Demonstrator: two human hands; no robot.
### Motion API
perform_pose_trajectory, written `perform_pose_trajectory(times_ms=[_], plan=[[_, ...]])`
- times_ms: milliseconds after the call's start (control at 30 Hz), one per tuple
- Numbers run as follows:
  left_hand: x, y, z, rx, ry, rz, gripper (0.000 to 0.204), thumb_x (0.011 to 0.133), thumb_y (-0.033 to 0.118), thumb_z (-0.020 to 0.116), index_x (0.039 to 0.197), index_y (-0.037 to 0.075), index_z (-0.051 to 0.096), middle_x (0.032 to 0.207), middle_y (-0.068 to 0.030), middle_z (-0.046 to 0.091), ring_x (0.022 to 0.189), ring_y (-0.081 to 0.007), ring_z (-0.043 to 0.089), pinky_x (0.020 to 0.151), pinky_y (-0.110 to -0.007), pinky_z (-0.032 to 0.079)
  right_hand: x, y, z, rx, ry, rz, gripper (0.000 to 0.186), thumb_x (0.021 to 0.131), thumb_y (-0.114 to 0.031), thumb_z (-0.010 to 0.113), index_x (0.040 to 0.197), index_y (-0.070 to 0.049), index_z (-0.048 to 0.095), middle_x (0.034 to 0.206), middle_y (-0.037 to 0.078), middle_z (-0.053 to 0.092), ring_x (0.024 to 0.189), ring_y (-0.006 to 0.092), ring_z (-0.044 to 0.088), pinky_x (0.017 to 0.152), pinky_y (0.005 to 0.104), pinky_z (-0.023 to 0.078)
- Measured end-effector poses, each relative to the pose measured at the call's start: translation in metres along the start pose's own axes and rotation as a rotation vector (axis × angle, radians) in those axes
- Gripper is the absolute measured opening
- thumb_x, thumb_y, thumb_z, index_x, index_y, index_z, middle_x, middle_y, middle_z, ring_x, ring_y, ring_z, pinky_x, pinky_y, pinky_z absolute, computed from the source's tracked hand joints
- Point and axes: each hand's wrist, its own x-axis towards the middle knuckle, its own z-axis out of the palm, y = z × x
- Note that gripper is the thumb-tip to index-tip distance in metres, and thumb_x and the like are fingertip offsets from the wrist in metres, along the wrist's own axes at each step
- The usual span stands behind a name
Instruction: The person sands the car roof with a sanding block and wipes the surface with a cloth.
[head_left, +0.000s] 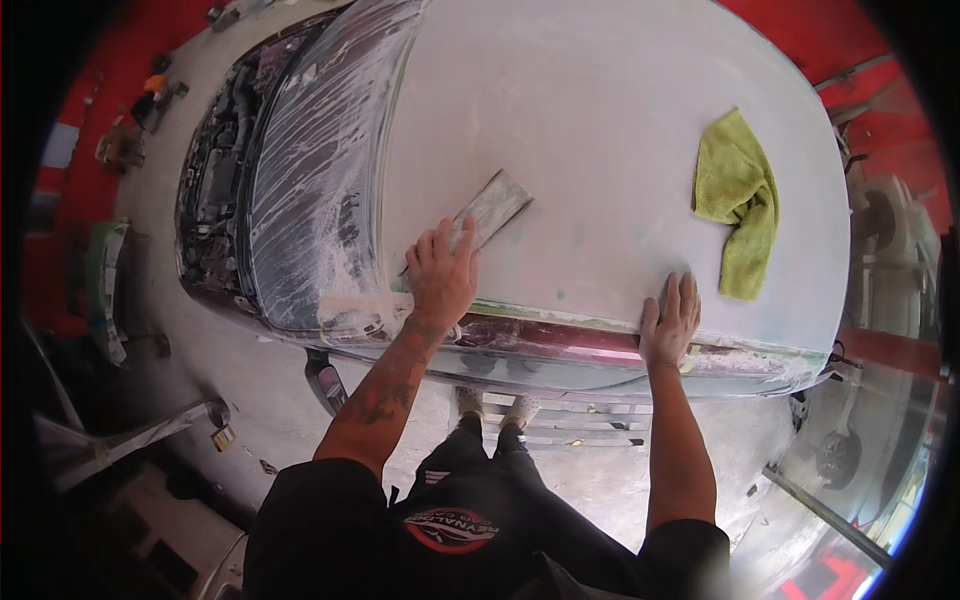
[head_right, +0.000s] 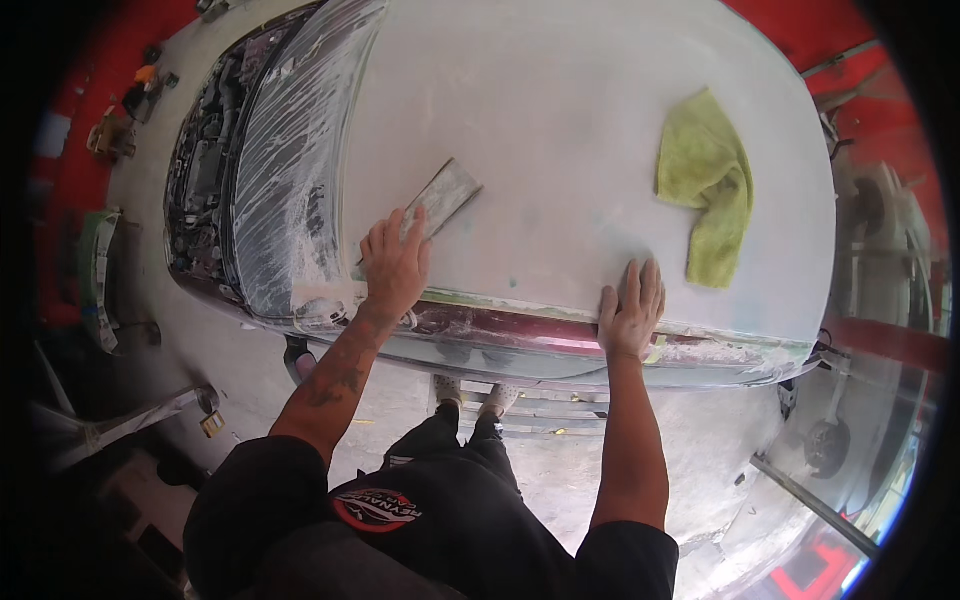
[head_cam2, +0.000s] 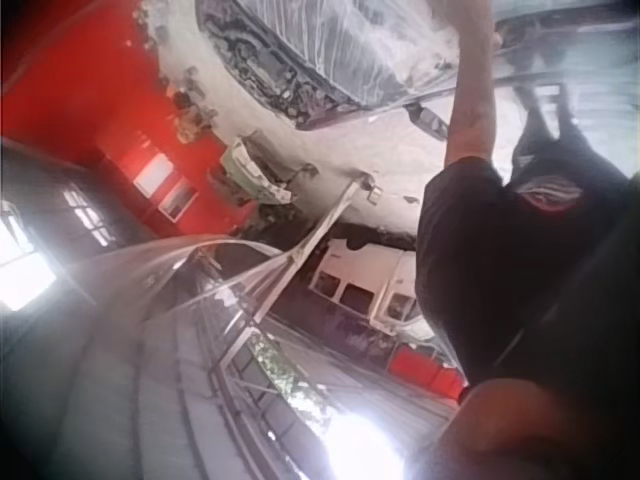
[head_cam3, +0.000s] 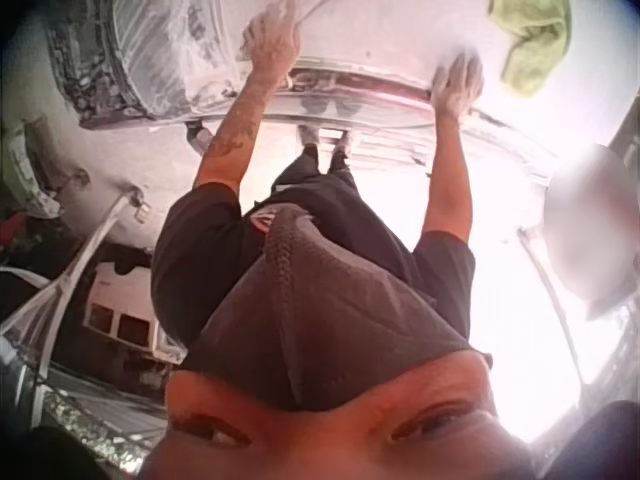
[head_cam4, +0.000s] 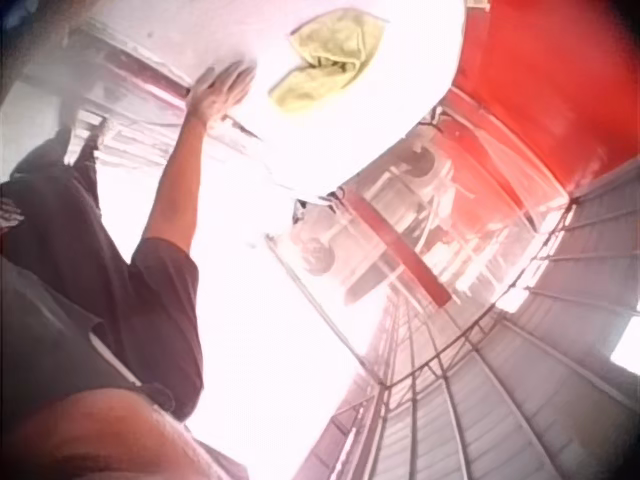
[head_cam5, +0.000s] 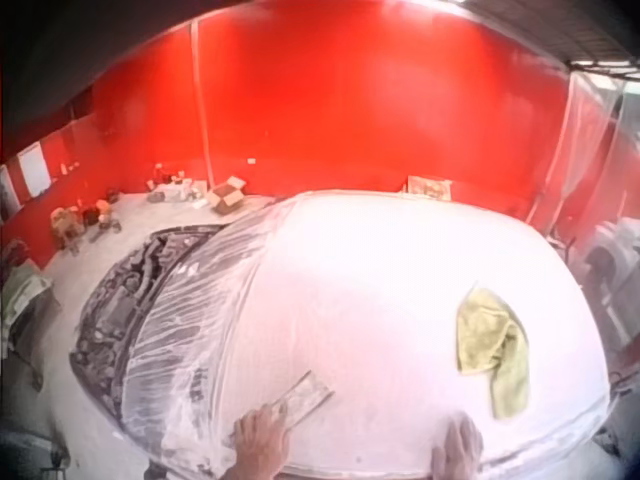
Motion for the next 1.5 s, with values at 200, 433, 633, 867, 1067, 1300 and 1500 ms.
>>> perform_pose_trajectory(times_ms=[200,433,633,867,1067,1300,1500], plan=[[0.160,-0.085,0.024,0.039,0.044,-0.225,0.049,0.094,0.029,0.058,0.138,0.012,0.051,0.133,-0.0157,0.052,0.115,-0.0386,0.049,0.096,-0.053,0.040,-0.001,-0.012,0.008,0.026,-0.023,-0.012,0.053,0.093,-0.032,0.054,0.141,-0.009,0.049,0.150,0.018,0.039,0.139,0.0344,0.036,0.114,0.0497,0.025],[0.016,-0.001,0.015,-0.075,-0.038,-0.018,0.054,0.088,0.027,0.068,0.139,0.012,0.053,0.136,-0.0192,0.049,0.108,-0.0387,0.050,0.094,-0.050,0.040,0.000,0.003,-0.002,-0.025,-0.045,0.023,0.055,0.092,-0.031,0.054,0.141,-0.008,0.049,0.149,0.019,0.040,0.138,0.0338,0.037,0.114,0.0497,0.025],[0.127,-0.107,0.029,0.039,0.057,-0.200,0.055,0.090,0.033,0.064,0.138,0.009,0.051,0.134,-0.0196,0.051,0.106,-0.0406,0.050,0.094,-0.052,0.041,0.000,-0.012,0.007,0.023,-0.032,-0.041,0.054,0.093,-0.032,0.054,0.140,-0.007,0.049,0.148,0.020,0.040,0.138,0.0347,0.037,0.114,0.0494,0.025],[0.056,-0.045,0.022,-0.087,-0.053,-0.083,0.054,0.089,0.032,0.066,0.136,0.008,0.052,0.128,-0.0196,0.054,0.103,-0.0406,0.053,0.092,-0.051,0.044,0.001,0.001,-0.004,-0.028,-0.049,-0.006,0.053,0.094,-0.033,0.051,0.140,-0.006,0.049,0.148,0.021,0.040,0.137,0.0361,0.038,0.113,0.0500,0.026],[0.162,-0.118,0.033,0.013,0.035,-0.172,0.050,0.091,0.031,0.062,0.134,0.007,0.053,0.122,-0.0196,0.060,0.101,-0.0416,0.057,0.092,-0.049,0.045,0.005,-0.011,0.003,-0.013,-0.070,-0.021,0.054,0.095,-0.033,0.050,0.140,-0.004,0.048,0.148,0.023,0.039,0.137,0.0368,0.037,0.113,0.0507,0.025],[0.139,-0.099,0.039,0.005,-0.034,-0.216,0.050,0.092,0.033,0.061,0.135,0.008,0.053,0.123,-0.0183,0.060,0.102,-0.0419,0.057,0.092,-0.050,0.046,0.000,-0.005,-0.005,-0.023,-0.109,-0.008,0.054,0.097,-0.036,0.047,0.140,-0.005,0.048,0.148,0.022,0.039,0.138,0.0374,0.036,0.113,0.0511,0.025],[0.180,-0.123,0.033,0.090,-0.012,-0.191,0.049,0.093,0.031,0.060,0.135,0.008,0.053,0.120,-0.0193,0.060,0.101,-0.0419,0.057,0.089,-0.051,0.047,0.001,-0.009,-0.004,-0.034,-0.086,-0.042,0.054,0.099,-0.039,0.043,0.139,-0.003,0.048,0.148,0.023,0.037,0.137,0.0403,0.037,0.112,0.0538,0.026]])
